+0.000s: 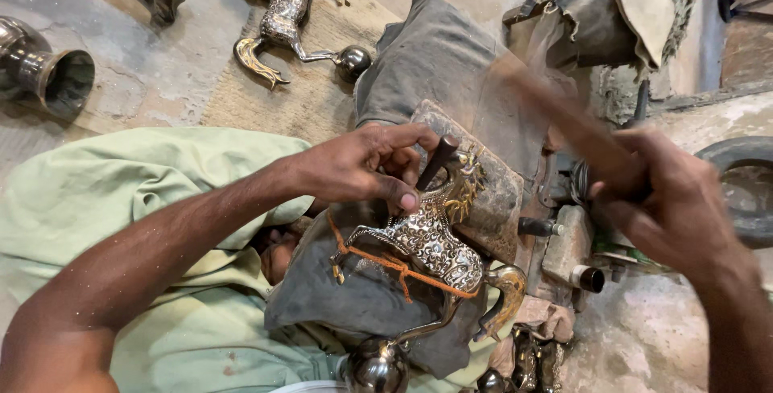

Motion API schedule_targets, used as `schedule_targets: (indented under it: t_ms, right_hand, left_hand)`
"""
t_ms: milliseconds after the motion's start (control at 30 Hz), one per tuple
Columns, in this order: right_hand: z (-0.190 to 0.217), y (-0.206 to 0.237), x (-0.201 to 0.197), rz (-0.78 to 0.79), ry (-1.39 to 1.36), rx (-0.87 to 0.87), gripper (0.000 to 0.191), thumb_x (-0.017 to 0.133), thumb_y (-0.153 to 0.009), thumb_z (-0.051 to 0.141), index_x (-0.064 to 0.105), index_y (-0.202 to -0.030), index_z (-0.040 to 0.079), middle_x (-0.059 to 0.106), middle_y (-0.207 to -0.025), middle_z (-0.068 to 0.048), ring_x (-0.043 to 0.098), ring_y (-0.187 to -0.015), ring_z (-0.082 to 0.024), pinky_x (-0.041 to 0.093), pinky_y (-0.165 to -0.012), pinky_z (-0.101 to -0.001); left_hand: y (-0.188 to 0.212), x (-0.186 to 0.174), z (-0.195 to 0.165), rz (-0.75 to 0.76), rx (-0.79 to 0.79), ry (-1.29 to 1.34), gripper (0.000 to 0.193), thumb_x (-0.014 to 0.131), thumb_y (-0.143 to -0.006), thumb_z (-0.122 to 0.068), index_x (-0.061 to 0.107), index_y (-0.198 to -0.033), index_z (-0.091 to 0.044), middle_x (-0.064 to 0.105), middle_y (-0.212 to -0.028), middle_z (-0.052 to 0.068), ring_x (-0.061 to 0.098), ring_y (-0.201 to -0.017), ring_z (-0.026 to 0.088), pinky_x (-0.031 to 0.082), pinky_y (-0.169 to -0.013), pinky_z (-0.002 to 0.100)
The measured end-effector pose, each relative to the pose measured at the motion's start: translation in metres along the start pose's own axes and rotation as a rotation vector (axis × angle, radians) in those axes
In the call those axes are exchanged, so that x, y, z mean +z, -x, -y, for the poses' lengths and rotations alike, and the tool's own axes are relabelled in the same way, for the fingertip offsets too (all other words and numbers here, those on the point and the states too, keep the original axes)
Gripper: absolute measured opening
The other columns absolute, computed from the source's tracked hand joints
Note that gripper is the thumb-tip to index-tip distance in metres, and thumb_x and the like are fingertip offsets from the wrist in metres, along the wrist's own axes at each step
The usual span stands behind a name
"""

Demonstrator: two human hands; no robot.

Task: The person sits on the floor with a decorative metal horse figurine strapped to a cushioned form and hammers a punch against the figurine's body with a wooden mallet, repositioning the punch and rotating the figurine to work different areas of the ornament.

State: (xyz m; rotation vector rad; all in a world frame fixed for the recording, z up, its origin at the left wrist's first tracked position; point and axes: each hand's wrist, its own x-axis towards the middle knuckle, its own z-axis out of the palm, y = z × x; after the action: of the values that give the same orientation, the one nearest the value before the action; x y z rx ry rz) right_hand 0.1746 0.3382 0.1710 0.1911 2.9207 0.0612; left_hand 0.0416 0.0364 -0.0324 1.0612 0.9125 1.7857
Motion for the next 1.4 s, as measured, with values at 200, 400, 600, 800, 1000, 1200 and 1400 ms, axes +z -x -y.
schedule_targets:
  t_ms: [200,400,600,800,1000,1200,1400]
  right_hand:
    - [0.003,-0.006,-0.003,0.037,0.126,0.01,0.047,0.077,-0.081,0.016,0.057,-0.122,0.007,0.069,-0.092,-0.012,0.068,-0.071,-0.027,0.059,-0.067,-0.0413]
    - [0.017,-0.011,-0.007,0.062,0.072,-0.031,0.044,0.074,-0.076,0.01,0.058,-0.116,0.009,0.067,-0.084,-0.01,0.067,-0.068,-0.025,0.058,-0.065,-0.0433]
    - [0.012,-0.019,-0.011,0.142,0.12,-0.035,0.037,0.074,-0.078,0.007,0.059,-0.111,0.01,0.061,-0.084,-0.01,0.058,-0.067,-0.026,0.057,-0.06,-0.0404]
    - [-0.003,-0.021,-0.013,0.161,0.104,-0.023,0.029,0.067,-0.084,0.004,0.059,-0.112,0.009,0.062,-0.09,-0.008,0.061,-0.069,-0.022,0.057,-0.061,-0.037]
    - [0.007,-0.023,-0.018,0.278,0.228,0.103,0.032,0.07,-0.083,0.005,0.058,-0.113,0.01,0.061,-0.091,-0.009,0.063,-0.074,-0.022,0.061,-0.068,-0.0368]
    - [0.023,-0.026,-0.017,0.251,0.111,0.131,0.04,0.07,-0.081,0.0,0.058,-0.117,0.011,0.067,-0.09,-0.008,0.063,-0.074,-0.023,0.061,-0.07,-0.04]
    - [0.014,-0.029,-0.011,0.179,0.193,-0.028,0.042,0.075,-0.081,0.006,0.057,-0.119,0.007,0.064,-0.092,-0.01,0.064,-0.067,-0.023,0.061,-0.063,-0.0373]
  left_hand:
    - [0.002,0.0,0.008,-0.028,-0.006,0.021,0.058,0.079,-0.089,-0.011,0.052,-0.14,-0.003,0.062,-0.083,-0.001,0.063,-0.08,0.009,0.056,-0.072,0.027]
    - [0.002,-0.003,0.012,-0.043,-0.01,-0.002,0.058,0.08,-0.088,-0.009,0.05,-0.138,-0.002,0.066,-0.083,0.001,0.067,-0.081,0.009,0.056,-0.074,0.025]
    - [0.001,-0.003,0.013,-0.056,-0.042,0.071,0.061,0.077,-0.089,-0.011,0.049,-0.142,-0.004,0.068,-0.081,0.002,0.069,-0.078,0.01,0.058,-0.07,0.026]
    - [-0.001,-0.006,0.018,-0.05,0.032,0.021,0.064,0.081,-0.088,-0.01,0.047,-0.142,-0.004,0.066,-0.083,0.002,0.068,-0.081,0.01,0.057,-0.072,0.026]
    - [-0.002,-0.006,0.018,-0.032,-0.025,0.096,0.058,0.078,-0.09,-0.012,0.051,-0.141,-0.004,0.065,-0.081,0.001,0.067,-0.078,0.009,0.057,-0.07,0.027]
    - [-0.001,-0.005,0.015,-0.038,0.061,0.036,0.063,0.079,-0.088,-0.01,0.05,-0.144,-0.005,0.068,-0.084,0.001,0.066,-0.08,0.008,0.054,-0.075,0.025]
    - [-0.001,-0.005,0.011,-0.062,-0.006,0.015,0.057,0.078,-0.091,-0.017,0.053,-0.141,-0.004,0.066,-0.082,-0.001,0.066,-0.079,0.008,0.055,-0.074,0.025]
